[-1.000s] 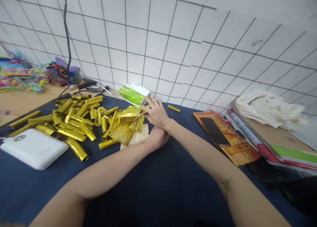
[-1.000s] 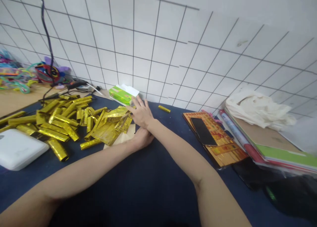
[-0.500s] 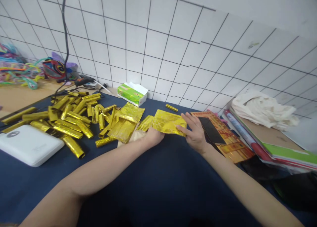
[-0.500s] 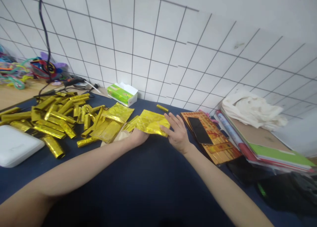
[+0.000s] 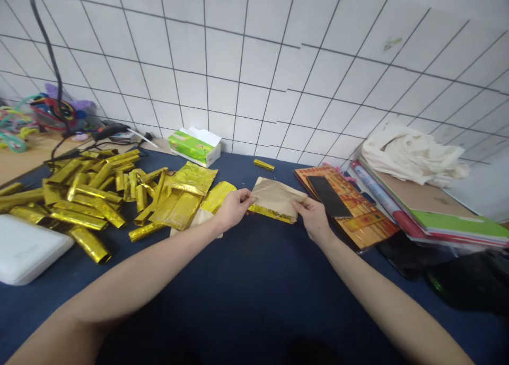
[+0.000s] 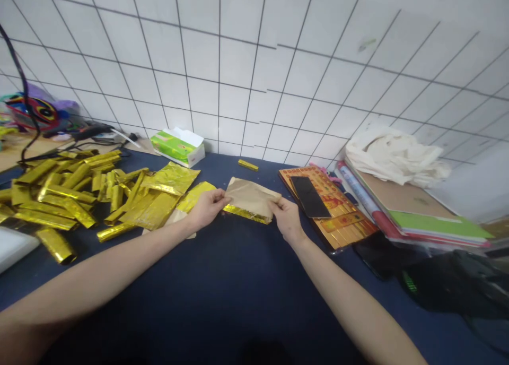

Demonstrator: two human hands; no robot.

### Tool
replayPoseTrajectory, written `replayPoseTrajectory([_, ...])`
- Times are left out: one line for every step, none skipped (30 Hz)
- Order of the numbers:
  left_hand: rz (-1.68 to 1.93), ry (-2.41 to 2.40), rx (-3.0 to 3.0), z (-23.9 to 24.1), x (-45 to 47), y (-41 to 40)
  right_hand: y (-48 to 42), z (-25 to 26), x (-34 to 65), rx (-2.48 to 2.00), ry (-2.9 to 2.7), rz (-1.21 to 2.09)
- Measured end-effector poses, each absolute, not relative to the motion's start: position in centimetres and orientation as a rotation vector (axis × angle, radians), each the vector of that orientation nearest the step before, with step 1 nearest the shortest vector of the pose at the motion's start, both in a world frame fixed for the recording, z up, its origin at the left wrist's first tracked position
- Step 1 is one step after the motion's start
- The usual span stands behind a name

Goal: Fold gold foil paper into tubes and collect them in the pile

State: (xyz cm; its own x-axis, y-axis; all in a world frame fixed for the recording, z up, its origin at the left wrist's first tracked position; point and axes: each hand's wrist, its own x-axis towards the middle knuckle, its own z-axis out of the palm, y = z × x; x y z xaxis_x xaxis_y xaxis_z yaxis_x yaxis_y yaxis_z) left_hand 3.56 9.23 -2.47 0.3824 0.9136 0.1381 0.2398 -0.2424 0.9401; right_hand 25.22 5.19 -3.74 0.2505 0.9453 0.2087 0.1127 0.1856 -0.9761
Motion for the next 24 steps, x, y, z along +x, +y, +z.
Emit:
replayPoseTrajectory([0.871, 1.035, 1.663, -2.5, 3.6, 9.3, 5.3, -3.8, 25.1, -1.245, -1.143, 0.901])
replayPoseTrajectory([0.839, 1.061, 1.643, -2.6, 3.6, 9.4, 5.3, -3.8, 25.0, -1.260, -1.134, 0.964])
replayPoseTrajectory([0.825, 1.105, 1.670, -2.6, 3.6, 9.5, 5.5, -3.7, 24.9, -1.277, -1.130, 1.012])
replayPoseTrajectory([0.834, 1.168, 1.742, -2.5, 3.5, 9.5, 5.7, -3.6, 25.0, -1.296, -1.128, 1.044])
replayPoseTrajectory([0.864, 1.237, 1.848, -2.4, 3.4, 9.4, 6.0, -3.5, 25.0, -1.311, -1.125, 1.056])
replayPoseTrajectory([0.907, 1.300, 1.976, -2.3, 3.2, 9.2, 6.4, -3.4, 25.1, -1.323, -1.121, 1.057])
replayPoseTrajectory([0.954, 1.342, 2.116, -2.0, 3.2, 8.8, 6.9, -3.2, 25.2, -1.337, -1.121, 1.058])
replayPoseTrajectory([0.986, 1.343, 2.262, -1.8, 3.1, 8.4, 7.5, -3.0, 25.3, -1.339, -1.120, 1.052])
replayPoseTrajectory([0.995, 1.292, 2.403, -1.5, 3.2, 7.8, 8.2, -2.8, 25.2, -1.327, -1.122, 1.045])
replayPoseTrajectory([0.984, 1.183, 2.545, -1.3, 3.3, 7.2, 8.9, -2.6, 25.0, -1.309, -1.109, 1.045])
replayPoseTrajectory([0.955, 1.035, 2.677, -1.1, 3.4, 6.5, 9.5, -2.4, 24.7, -1.303, -1.099, 1.059])
replayPoseTrajectory([0.911, 0.865, 2.794, -0.9, 3.7, 5.9, 10.1, -2.2, 24.2, -1.301, -1.104, 1.087])
replayPoseTrajectory([0.869, 0.713, 2.884, -0.8, 3.9, 5.3, 10.6, -2.0, 23.6, -1.310, -1.116, 1.126])
replayPoseTrajectory([0.838, 0.599, 2.945, -0.9, 4.1, 4.8, 11.1, -1.8, 22.9, -1.312, -1.144, 1.164])
replayPoseTrajectory([0.814, 0.513, 2.988, -0.9, 4.3, 4.4, 11.5, -1.6, 22.1, -1.311, -1.187, 1.204])
replayPoseTrajectory([0.792, 0.453, 3.018, -1.1, 4.5, 4.1, 12.0, -1.4, 21.2, -1.307, -1.218, 1.229])
replayPoseTrajectory([0.774, 0.408, 3.037, -1.3, 4.7, 3.9, 12.4, -1.2, 20.3, -1.307, -1.264, 1.256])
replayPoseTrajectory([0.757, 0.371, 3.048, -1.5, 4.8, 3.7, 12.8, -0.9, 19.4, -1.338, -1.407, 1.262])
replayPoseTrajectory([0.734, 0.340, 3.052, -1.7, 4.9, 3.6, 13.1, -0.5, 18.4, -1.402, -1.571, 1.173])
replayPoseTrajectory([0.706, 0.315, 3.052, -1.8, 5.0, 3.6, 13.5, -0.1, 17.4, -1.469, -1.708, 0.948])
replayPoseTrajectory([0.669, 0.300, 3.049, -2.0, 5.0, 3.6, 13.7, 0.4, 16.4, -1.506, -1.820, 0.666])
replayPoseTrajectory([0.622, 0.297, 3.043, -2.1, 5.1, 3.6, 13.8, 0.9, 15.2, -1.498, -1.852, 0.564])
replayPoseTrajectory([0.570, 0.305, 3.034, -2.1, 5.2, 3.7, 13.8, 1.5, 13.9, -1.477, -1.880, 0.518])
replayPoseTrajectory([0.529, 0.315, 3.023, -2.2, 5.2, 3.8, 13.6, 2.0, 12.5, -1.428, -1.942, 0.471])
